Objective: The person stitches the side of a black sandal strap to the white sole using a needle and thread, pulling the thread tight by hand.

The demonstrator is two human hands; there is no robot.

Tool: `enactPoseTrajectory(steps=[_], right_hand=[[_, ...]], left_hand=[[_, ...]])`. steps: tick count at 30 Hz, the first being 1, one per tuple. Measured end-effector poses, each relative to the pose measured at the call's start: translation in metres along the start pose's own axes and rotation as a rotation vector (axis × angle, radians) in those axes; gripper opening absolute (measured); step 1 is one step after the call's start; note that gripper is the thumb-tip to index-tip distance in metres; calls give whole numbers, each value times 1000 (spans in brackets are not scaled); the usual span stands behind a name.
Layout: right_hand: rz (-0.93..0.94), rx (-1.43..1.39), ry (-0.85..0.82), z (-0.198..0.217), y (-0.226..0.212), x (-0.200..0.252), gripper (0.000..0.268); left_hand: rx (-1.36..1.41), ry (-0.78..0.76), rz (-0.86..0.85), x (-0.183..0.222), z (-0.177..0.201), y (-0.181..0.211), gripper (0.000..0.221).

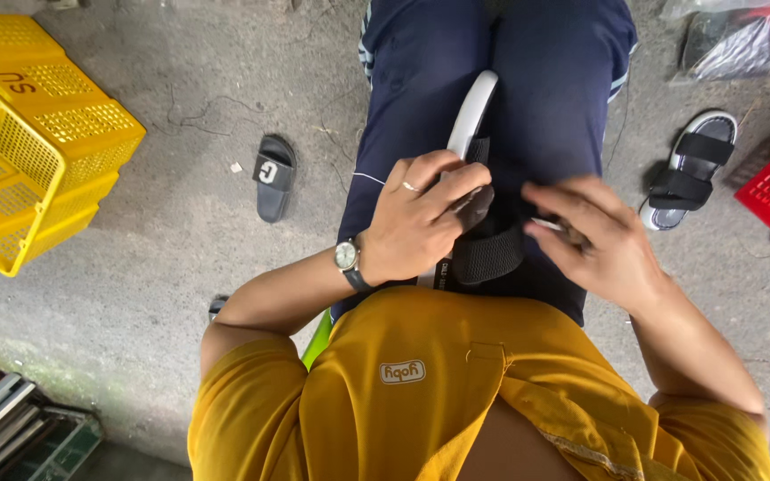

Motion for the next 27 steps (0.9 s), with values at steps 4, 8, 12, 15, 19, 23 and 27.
enactPoseTrajectory(steps=[4,8,12,15,19,23,27], right_hand=[[-42,339,45,-9,18,7,32],[-27,34,100,-3,14,2,14],[123,-193,186,-1,-5,5,26],[218,-232,196,6,-35,-18,32],[143,-255,187,-1,-22,-22,31],[84,-220,234,12,-27,-33,32],[104,-611,46,-15,-43,-31,8]], left_hand=[[196,114,-7,1,4,-4,21],[460,-139,247,8,-12,-16,22],[608,-133,308,6,-14,-17,20],[560,-164,310,6,-9,-10,19],[579,-169,310,11,-11,-12,18],[800,30,365,14,3,-22,16],[777,172,320,5,26,-9,19]])
Point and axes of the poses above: each hand's wrist, its own x-axis away from the middle knuckle, its own z-axis out of the back of the hand, y = z × x, the point moved 9 cm from there along -x, towards the middle knuckle, and after that the axes turned 11 degrees about x, right-handed, at the moved point
